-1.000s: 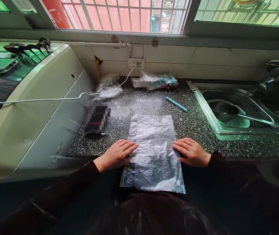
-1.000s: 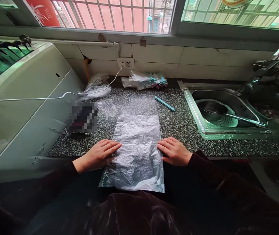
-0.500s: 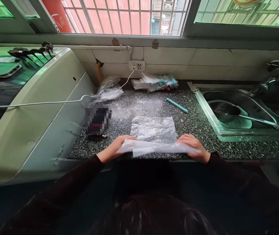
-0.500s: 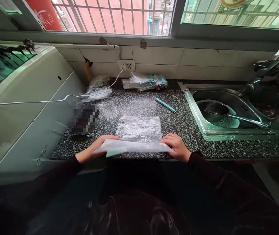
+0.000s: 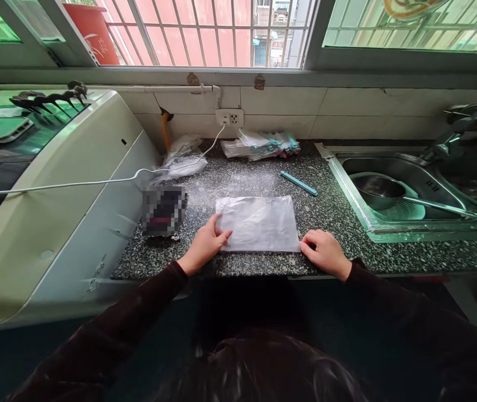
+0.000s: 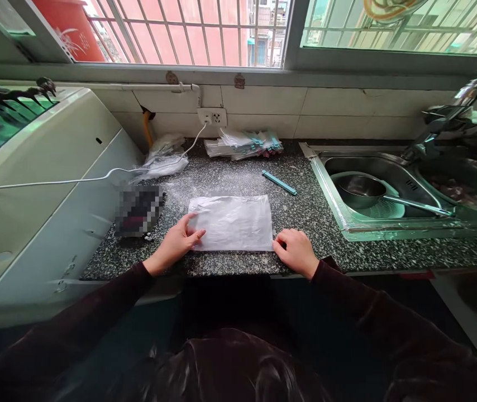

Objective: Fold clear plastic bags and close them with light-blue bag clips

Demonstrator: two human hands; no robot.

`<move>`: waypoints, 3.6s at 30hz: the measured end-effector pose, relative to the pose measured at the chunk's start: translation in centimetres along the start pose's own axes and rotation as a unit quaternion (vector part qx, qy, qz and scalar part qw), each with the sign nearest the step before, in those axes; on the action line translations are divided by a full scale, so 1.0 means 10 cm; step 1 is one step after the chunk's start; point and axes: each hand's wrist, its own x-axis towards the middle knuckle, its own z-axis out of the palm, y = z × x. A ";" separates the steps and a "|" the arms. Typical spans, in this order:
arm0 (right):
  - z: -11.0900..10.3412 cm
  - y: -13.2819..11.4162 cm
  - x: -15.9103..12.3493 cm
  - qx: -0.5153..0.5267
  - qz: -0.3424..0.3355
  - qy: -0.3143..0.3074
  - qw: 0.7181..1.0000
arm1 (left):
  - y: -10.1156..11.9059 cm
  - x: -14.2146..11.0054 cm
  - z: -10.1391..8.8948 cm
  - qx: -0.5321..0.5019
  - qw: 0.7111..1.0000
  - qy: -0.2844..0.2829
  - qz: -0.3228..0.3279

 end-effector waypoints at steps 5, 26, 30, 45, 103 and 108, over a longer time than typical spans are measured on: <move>-0.04 -0.04 -0.01 -0.027 -0.030 0.032 0.999 | -0.11 0.00 0.03 0.076 0.977 0.139 0.144; -0.08 -0.14 0.07 -0.102 -0.245 0.050 0.963 | -0.01 -0.04 0.28 0.245 0.888 -0.039 0.388; -0.02 -0.18 0.36 -0.096 -0.256 0.036 0.961 | 0.03 -0.04 0.30 0.250 0.872 -0.070 0.415; -0.11 0.30 0.40 -0.105 -0.203 0.054 0.972 | 0.02 -0.02 0.25 0.228 0.862 0.020 0.453; -0.05 -0.29 0.43 -0.028 0.167 -0.127 0.977 | -0.04 -0.23 0.16 0.251 0.901 0.215 0.282; -0.02 -0.27 0.39 -0.047 0.149 -0.117 0.981 | 0.12 -0.13 0.40 0.297 0.879 0.000 0.374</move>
